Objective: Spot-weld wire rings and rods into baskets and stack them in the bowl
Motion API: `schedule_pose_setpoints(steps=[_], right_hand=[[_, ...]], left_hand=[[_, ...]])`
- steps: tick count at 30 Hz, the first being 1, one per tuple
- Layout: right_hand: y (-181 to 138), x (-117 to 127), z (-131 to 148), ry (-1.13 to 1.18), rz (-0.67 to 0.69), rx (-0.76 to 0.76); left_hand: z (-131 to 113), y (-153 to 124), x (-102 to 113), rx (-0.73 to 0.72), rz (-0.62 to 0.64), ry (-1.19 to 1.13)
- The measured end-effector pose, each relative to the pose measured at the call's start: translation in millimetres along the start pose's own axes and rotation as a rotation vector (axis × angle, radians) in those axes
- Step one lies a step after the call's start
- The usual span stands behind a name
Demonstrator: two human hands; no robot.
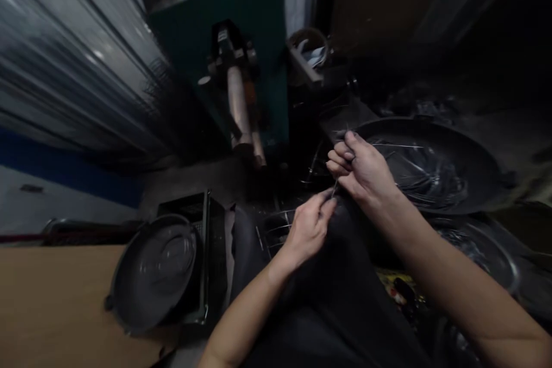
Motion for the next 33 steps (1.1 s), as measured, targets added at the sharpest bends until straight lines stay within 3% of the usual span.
schedule_pose_setpoints(steps=[3, 7, 9, 12, 15, 18, 21, 26, 33], right_hand=[[-17, -32, -22, -0.09, 0.036, -0.017], [-43, -55, -68, -0.401, 0.196, -0.107], [-52, -56, -91, -0.483, 0.257, -0.185], [-51, -49, -116, -0.422, 0.223, -0.297], [-41, -49, -136, -0.394, 0.214, -0.391], [-27, -55, -139, -0.403, 0.223, -0.381], [-11, -64, -128, -0.394, 0.208, -0.344], [18, -83, -102, -0.372, 0.143, -0.288], [40, -103, -107, -0.435, 0.194, -0.247]], left_hand=[[25, -12, 0, 0.192, 0.03, -0.167], [39, -40, 36, 0.272, -0.016, -0.097], [41, -56, 62, 0.206, -0.047, 0.109], [51, -81, 94, 0.038, -0.163, 0.424], [87, -93, 93, -0.049, -0.175, 0.493], [112, -90, 98, -0.091, -0.337, 0.396], [97, -74, 107, -0.212, -0.428, 0.413], [54, -40, 132, -0.416, -0.376, 0.344], [49, -22, 155, -0.544, -0.398, 0.333]])
Point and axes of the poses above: each hand's wrist, its own y-axis towards the middle knuckle, its own x-axis out of the back of the hand, z = x × y, the point moved 10 cm from there along y, towards the middle knuckle, and after that the axes turned 2 degrees about z, right-handed, at the moved point
